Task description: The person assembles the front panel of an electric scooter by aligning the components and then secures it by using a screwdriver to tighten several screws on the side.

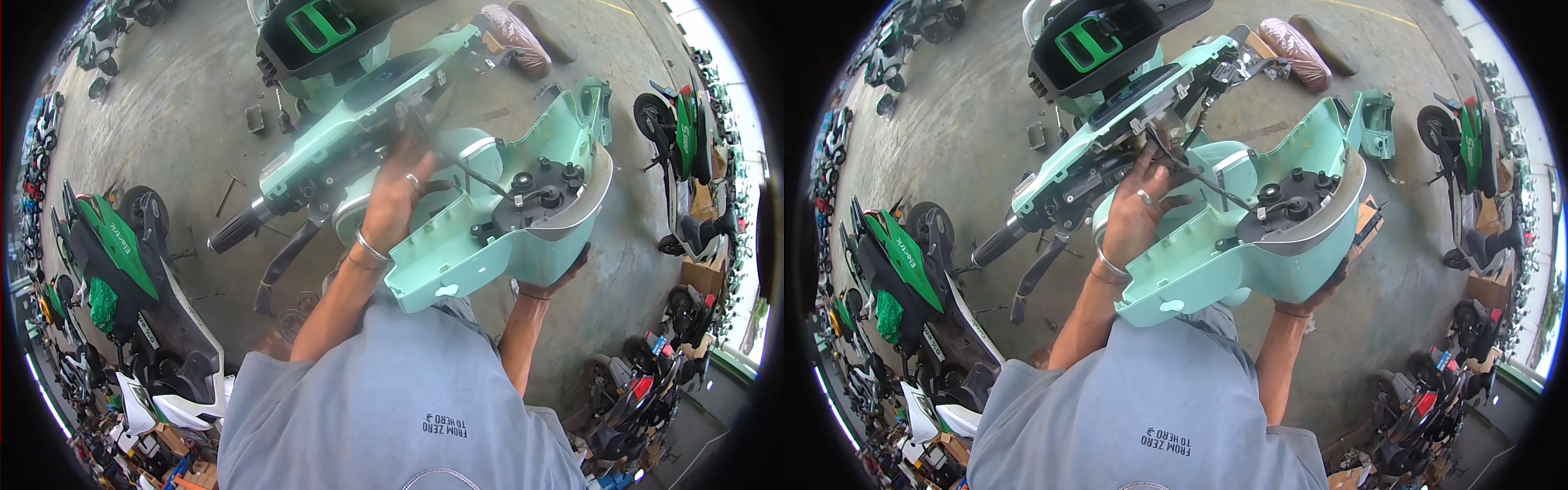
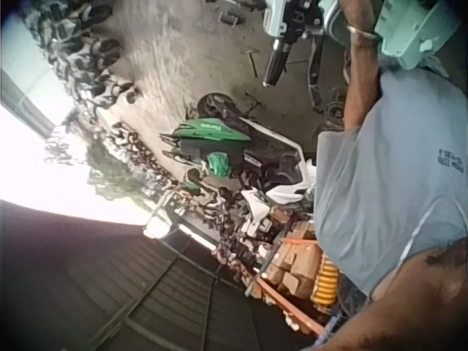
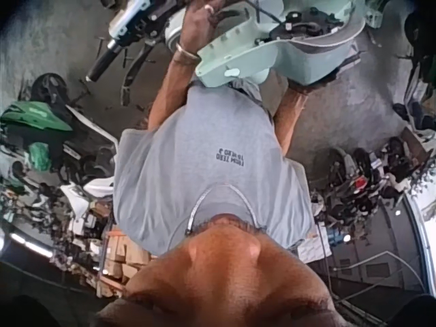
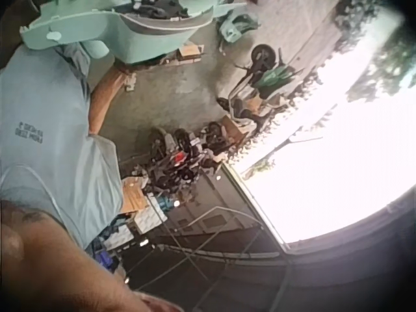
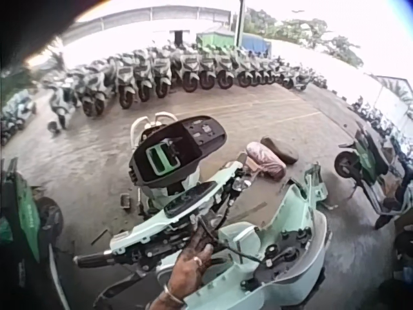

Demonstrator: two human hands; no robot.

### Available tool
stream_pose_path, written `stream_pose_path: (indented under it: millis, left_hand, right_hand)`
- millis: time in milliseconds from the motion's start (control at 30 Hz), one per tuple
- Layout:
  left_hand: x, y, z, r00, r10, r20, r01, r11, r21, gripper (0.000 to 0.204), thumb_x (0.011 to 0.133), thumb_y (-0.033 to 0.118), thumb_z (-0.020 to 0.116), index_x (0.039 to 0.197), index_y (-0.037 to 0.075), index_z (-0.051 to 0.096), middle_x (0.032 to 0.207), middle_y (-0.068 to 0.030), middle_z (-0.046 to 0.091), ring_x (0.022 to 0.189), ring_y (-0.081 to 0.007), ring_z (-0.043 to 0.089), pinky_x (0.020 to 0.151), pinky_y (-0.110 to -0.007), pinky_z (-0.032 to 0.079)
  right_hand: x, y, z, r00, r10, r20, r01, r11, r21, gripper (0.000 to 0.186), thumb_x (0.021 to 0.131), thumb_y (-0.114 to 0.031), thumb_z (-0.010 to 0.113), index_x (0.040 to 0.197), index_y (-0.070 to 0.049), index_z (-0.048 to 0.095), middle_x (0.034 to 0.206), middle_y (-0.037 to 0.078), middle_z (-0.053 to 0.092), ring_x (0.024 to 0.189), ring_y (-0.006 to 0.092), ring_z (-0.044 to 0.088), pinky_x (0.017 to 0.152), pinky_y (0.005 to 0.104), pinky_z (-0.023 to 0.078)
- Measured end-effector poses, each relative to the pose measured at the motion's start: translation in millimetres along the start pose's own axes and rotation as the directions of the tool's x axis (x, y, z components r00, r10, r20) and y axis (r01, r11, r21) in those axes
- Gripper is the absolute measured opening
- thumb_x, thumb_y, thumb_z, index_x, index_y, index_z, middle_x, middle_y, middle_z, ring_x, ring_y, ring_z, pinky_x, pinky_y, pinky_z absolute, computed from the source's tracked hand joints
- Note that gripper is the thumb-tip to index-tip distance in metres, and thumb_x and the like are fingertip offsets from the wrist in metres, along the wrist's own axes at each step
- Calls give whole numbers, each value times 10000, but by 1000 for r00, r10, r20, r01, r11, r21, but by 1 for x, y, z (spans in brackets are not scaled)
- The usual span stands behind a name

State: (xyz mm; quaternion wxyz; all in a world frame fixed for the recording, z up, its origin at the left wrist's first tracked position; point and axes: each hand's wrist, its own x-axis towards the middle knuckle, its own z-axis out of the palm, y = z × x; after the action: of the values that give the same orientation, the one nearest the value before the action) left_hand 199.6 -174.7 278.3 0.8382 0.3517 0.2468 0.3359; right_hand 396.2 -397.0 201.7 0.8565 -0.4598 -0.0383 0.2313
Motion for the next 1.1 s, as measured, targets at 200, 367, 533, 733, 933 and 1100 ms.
stream_pose_path:
  millis: [200,367,533,733,933,1100]
  left_hand:
    - [12,-5,1,999,32,-17,-31,999,24,569,1033,319,414,1469,-23,286,1344,-131,517,1180,-255,550,960,-394,450]
    - [-16,13,-25,1000,0,20,-8,920,391,652,1036,461,353,1464,-28,310,1361,-192,502,1254,-284,505,1058,-407,383]
    - [-72,51,-32,990,-28,137,-4,974,225,725,1014,522,360,1419,-79,368,1321,-251,523,1271,-335,495,1092,-405,357]
    - [-120,83,-26,887,460,42,-391,699,599,466,947,360,610,1213,-23,593,1267,-181,597,1047,-245,630,902,-378,495]
    - [-77,115,-8,752,488,442,-498,-19,867,329,833,106,711,1146,21,651,1136,-147,654,1036,-322,633,876,-378,504]
    - [-12,140,-9,709,497,499,-508,-130,851,307,835,84,686,1140,60,664,1121,-122,648,1003,-323,616,872,-384,499]
  right_hand:
    - [0,2,14,996,84,43,-86,996,40,572,979,-441,445,1386,-40,414,1335,135,508,1180,250,543,958,417,506]
    - [-7,-13,66,944,293,149,-313,940,136,678,911,-514,509,1407,-66,396,1340,140,503,1171,294,549,938,462,512]
    - [-10,-13,100,937,324,128,-330,943,33,669,892,-532,521,1372,-75,435,1310,117,522,1147,273,557,908,445,514]
    - [-7,-9,134,905,409,116,-406,913,-45,625,921,-515,479,1376,-88,454,1305,103,537,1143,275,564,920,448,498]
    - [-3,-12,149,873,461,158,-457,887,-64,612,934,-521,450,1382,-105,453,1320,99,529,1167,283,547,937,442,482]
    - [-5,-4,136,896,418,148,-411,908,-77,612,932,-515,451,1379,-97,455,1319,103,527,1166,287,539,947,447,467]
